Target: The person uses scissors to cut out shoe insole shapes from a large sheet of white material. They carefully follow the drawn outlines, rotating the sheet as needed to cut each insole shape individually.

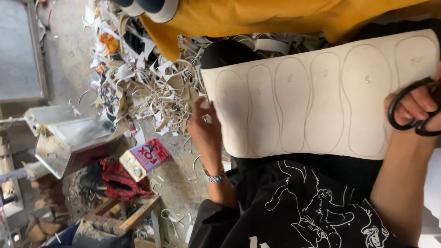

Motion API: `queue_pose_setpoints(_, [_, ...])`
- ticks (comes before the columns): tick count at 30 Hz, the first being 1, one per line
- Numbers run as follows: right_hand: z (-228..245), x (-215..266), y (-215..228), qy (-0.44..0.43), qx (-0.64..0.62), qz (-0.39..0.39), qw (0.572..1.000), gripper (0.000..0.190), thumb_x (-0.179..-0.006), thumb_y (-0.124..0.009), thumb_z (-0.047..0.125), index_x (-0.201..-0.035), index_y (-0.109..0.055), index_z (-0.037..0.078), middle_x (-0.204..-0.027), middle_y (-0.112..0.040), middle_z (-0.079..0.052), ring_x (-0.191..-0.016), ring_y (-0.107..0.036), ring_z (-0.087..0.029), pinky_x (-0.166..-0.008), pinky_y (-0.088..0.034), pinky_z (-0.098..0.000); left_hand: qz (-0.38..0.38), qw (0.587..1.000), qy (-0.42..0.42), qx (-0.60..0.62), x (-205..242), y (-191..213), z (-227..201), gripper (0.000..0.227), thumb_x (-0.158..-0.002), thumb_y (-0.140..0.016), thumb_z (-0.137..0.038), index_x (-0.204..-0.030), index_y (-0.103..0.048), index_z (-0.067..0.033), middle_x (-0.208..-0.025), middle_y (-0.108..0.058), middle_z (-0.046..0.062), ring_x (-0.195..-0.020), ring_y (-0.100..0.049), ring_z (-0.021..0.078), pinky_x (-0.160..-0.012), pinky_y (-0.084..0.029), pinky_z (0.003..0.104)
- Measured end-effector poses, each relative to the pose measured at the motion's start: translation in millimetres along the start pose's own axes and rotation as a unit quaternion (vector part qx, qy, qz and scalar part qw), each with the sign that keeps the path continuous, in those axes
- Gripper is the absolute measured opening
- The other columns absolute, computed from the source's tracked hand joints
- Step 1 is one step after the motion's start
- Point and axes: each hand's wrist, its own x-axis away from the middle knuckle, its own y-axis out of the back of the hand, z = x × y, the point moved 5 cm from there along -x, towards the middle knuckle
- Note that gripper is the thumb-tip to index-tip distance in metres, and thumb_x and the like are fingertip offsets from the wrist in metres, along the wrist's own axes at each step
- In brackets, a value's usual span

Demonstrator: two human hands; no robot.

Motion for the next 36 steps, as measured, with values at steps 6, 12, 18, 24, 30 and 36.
queue_pose_setpoints(6, [-10.1, -26.4, -57.6, -0.008, -0.003, 0.047, 0.999, 0.061, -0.108, -0.042, 0.054, -0.162, -0.045, 0.027, -0.076, -0.06, -0.003, -0.061, -0.058, -0.013, -0.062, -0.055, -0.027, 0.367, 0.838, -0.273, 0.297, 112.1, -108.6, -130.5, 0.025, -0.098, -0.067, -0.016, -0.119, -0.061, -0.0037, -0.117, -0.065, 0.015, -0.108, -0.066, 0.0311, -0.099, -0.055, 0.04])
queue_pose_setpoints(12, [11.7, -11.1, -81.6, 0.013, 0.108, -0.118, 0.987, 0.092, -0.082, -0.031, 0.083, -0.153, -0.059, 0.031, -0.07, -0.054, -0.002, -0.056, -0.047, -0.014, -0.055, -0.043, -0.0304, 0.296, 0.733, -0.604, -0.108, 162.5, -150.8, -148.6, 0.092, -0.091, -0.083, -0.058, -0.16, -0.035, -0.0218, -0.172, -0.024, 0.006, -0.163, -0.025, 0.0296, -0.135, -0.03, 0.051])
queue_pose_setpoints(18, [39.6, 93.3, -83.3, -0.037, 0.23, -0.239, 0.943, 0.109, -0.083, -0.049, 0.094, -0.161, -0.047, 0.017, -0.099, -0.067, -0.007, -0.076, -0.066, -0.024, -0.069, -0.056, -0.0372, 0.254, 0.725, -0.64, 0.025, 167.0, -174.2, -137.1, 0.075, -0.09, -0.074, -0.019, -0.154, -0.039, -0.0045, -0.162, -0.037, 0.021, -0.153, -0.038, 0.0463, -0.128, -0.038, 0.061])
queue_pose_setpoints(24, [62.3, 154.3, -132.9, -0.127, 0.439, -0.362, 0.813, 0.088, -0.095, -0.044, 0.059, -0.154, -0.045, -0.006, -0.096, -0.059, -0.022, -0.083, -0.065, -0.033, -0.092, -0.051, -0.0471, 0.151, 0.721, -0.669, 0.103, 169.8, -161.9, -164.1, 0.03, -0.105, -0.067, -0.005, -0.132, -0.062, 0.0067, -0.137, -0.063, 0.025, -0.132, -0.059, 0.0471, -0.112, -0.054, 0.056])
queue_pose_setpoints(30, [59.5, 150.8, -192.1, -0.243, 0.544, -0.415, 0.687, 0.04, -0.098, -0.057, 0.015, -0.135, -0.061, 0.0, -0.09, -0.058, -0.012, -0.081, -0.053, -0.02, -0.08, -0.04, -0.0295, 0.144, 0.732, -0.657, 0.107, 180.5, -170.6, -198.3, 0.028, -0.107, -0.056, -0.006, -0.132, -0.067, 0.003, -0.139, -0.063, 0.019, -0.135, -0.057, 0.0418, -0.117, -0.05, 0.054])
queue_pose_setpoints(36, [35.5, 193.4, -180.6, -0.307, 0.559, -0.376, 0.673, 0.044, -0.089, -0.059, 0.029, -0.127, -0.064, 0.007, -0.079, -0.053, -0.003, -0.067, -0.051, -0.015, -0.065, -0.038, -0.0266, 0.152, 0.738, -0.643, 0.138, 180.9, -190.1, -201.9, 0.021, -0.105, -0.063, -0.01, -0.124, -0.07, -0.0026, -0.127, -0.066, 0.012, -0.127, -0.061, 0.0316, -0.11, -0.053, 0.052])
